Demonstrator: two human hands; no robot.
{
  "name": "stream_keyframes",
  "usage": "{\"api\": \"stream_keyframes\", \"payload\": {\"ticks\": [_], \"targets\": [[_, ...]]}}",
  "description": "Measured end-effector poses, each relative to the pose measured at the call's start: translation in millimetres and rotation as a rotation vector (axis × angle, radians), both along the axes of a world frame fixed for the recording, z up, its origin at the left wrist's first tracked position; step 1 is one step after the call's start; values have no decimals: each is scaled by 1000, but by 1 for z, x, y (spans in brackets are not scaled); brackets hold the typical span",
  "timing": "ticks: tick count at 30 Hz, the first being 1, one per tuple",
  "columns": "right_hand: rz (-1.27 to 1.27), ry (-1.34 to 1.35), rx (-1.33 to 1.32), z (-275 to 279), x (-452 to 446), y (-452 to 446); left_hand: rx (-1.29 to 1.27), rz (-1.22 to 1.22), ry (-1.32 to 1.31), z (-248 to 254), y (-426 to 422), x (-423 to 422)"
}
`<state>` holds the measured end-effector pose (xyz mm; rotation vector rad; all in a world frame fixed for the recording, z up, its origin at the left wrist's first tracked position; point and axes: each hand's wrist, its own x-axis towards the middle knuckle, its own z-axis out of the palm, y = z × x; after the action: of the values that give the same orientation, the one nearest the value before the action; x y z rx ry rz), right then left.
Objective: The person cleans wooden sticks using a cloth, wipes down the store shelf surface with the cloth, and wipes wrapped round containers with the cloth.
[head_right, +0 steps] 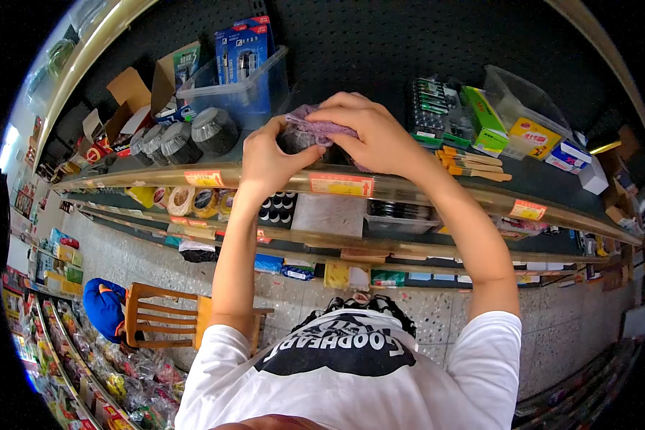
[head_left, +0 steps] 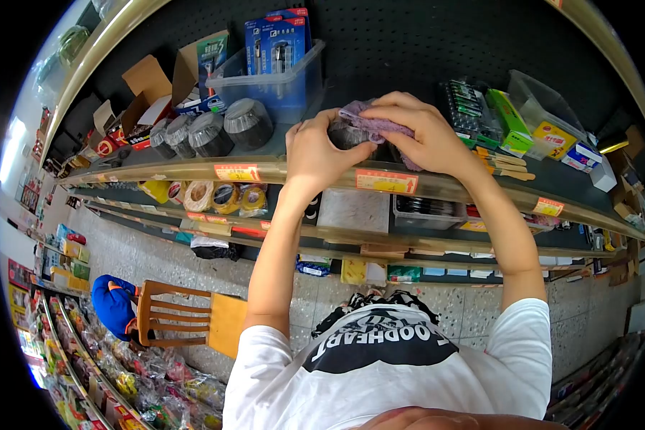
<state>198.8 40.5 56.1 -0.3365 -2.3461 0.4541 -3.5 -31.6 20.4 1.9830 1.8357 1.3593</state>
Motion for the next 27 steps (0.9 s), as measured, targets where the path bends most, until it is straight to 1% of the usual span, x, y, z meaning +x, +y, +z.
{"api": "stream_keyframes", "payload": {"ticks": [1,4,5,7,10,13,16,19,21,22,25,26,27], "targets": [[-3,2,-23,0,4,-2,-2,0,-6,0,0,0],[4,-20,-50,2,19,-4,89,53,92,-3,1,0],[7,-32,-54,1,24,-3,78,58,88,-1,2,0],[-12,-120,-50,1,35,-4,44,64,79,-1,2,1],[-59,-199,-21,-1,49,-1,91,178,104,-2,5,10],[-120,-143,-15,-2,56,7,89,310,143,-5,16,19],[-170,-63,40,2,55,16,69,301,212,-4,14,20],[-165,18,67,7,46,17,2,143,200,0,7,4],[-137,76,72,8,33,16,-135,4,30,4,11,-10],[-120,101,73,8,25,15,-128,-51,-12,4,14,-17],[-71,139,249,4,-4,14,-50,-264,-114,1,31,-28],[-55,98,261,1,-12,14,-16,-343,-145,0,34,-31],[-75,50,288,-4,-19,14,-89,-360,-152,2,35,-32]]}}
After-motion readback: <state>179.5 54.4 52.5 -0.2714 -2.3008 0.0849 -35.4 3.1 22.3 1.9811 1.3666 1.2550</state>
